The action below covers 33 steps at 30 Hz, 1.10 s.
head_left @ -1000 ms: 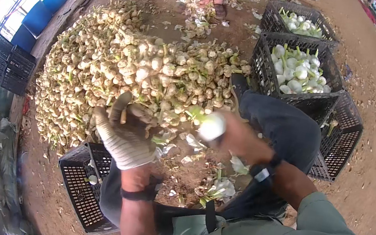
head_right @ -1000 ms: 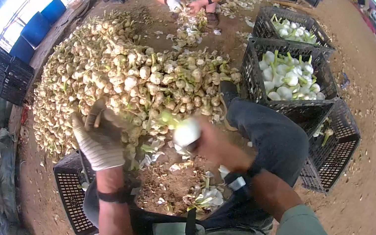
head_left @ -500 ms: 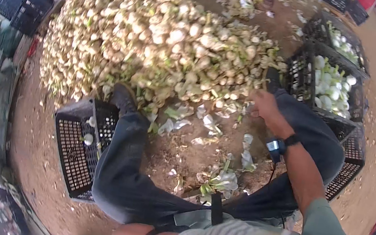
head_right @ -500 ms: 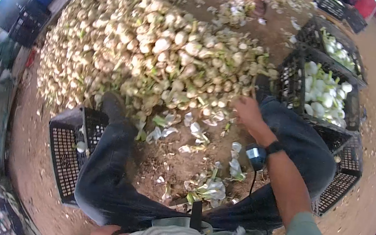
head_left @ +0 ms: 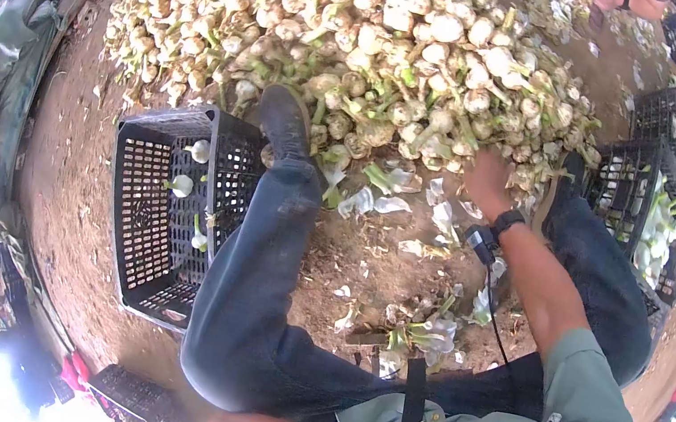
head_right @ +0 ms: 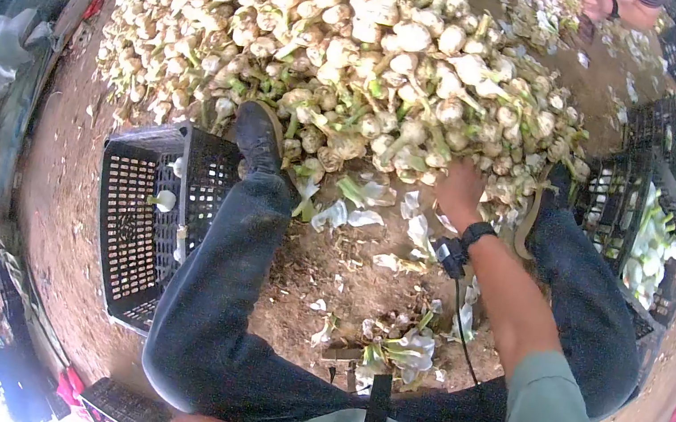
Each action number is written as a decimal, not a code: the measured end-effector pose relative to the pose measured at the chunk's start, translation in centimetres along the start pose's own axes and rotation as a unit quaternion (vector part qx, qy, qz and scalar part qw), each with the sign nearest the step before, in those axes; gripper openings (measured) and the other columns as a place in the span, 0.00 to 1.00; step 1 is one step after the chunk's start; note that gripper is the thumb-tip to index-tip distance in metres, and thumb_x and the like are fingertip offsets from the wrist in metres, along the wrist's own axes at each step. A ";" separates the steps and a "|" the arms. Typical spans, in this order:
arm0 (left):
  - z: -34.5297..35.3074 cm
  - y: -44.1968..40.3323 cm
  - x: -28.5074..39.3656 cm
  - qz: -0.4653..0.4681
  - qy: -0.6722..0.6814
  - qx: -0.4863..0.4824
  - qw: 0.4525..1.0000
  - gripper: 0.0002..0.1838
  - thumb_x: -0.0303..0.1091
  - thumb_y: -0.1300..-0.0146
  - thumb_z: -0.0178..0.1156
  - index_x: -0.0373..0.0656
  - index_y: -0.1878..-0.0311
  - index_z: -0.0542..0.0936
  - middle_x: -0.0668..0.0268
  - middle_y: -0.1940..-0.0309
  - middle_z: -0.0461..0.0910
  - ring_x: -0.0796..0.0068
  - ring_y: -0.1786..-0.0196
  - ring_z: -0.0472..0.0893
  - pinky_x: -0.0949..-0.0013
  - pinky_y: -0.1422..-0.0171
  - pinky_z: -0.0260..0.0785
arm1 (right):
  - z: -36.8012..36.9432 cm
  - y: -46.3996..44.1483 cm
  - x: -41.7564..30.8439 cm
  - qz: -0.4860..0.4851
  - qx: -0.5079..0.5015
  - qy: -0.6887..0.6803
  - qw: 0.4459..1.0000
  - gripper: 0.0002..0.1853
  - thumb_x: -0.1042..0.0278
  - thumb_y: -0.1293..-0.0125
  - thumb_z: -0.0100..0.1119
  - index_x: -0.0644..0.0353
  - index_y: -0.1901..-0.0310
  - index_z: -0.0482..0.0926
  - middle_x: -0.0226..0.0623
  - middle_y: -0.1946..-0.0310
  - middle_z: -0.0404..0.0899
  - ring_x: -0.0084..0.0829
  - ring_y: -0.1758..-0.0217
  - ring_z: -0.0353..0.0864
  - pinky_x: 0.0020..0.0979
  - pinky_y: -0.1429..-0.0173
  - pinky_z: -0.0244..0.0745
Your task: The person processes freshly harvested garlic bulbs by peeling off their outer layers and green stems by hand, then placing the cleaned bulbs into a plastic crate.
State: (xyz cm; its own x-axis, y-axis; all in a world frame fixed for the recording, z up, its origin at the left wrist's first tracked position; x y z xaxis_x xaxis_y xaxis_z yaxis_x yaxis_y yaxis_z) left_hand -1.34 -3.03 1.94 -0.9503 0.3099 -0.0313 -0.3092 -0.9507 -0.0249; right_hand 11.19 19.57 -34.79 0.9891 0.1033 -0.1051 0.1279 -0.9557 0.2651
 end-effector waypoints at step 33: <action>-5.7 -10.7 2.6 0.055 -0.600 0.046 0.797 0.30 0.30 0.43 0.71 0.35 0.39 0.70 0.64 0.49 0.79 0.75 0.51 0.80 0.73 0.52 0.77 | -29.8 18.6 -1.7 -0.143 -0.014 -0.677 0.722 0.11 0.69 0.36 0.62 0.66 0.55 0.80 0.32 0.70 0.80 0.18 0.74 0.74 0.22 0.71 0.71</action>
State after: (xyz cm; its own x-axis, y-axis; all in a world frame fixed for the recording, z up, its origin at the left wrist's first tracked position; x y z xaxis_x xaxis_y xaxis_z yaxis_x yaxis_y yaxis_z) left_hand -0.25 8.02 -3.56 -0.3058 0.0408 0.9512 -0.1704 -0.9853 -0.0125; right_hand 14.08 9.82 -1.08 -0.0543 -0.0878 -0.9947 0.3336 -0.9405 0.0648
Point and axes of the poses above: each hand's wrist, its own y-axis away from the middle knuckle, its own z-axis out of the palm, x = y × z, the point moved 10 cm from there along -y, towards the middle knuckle
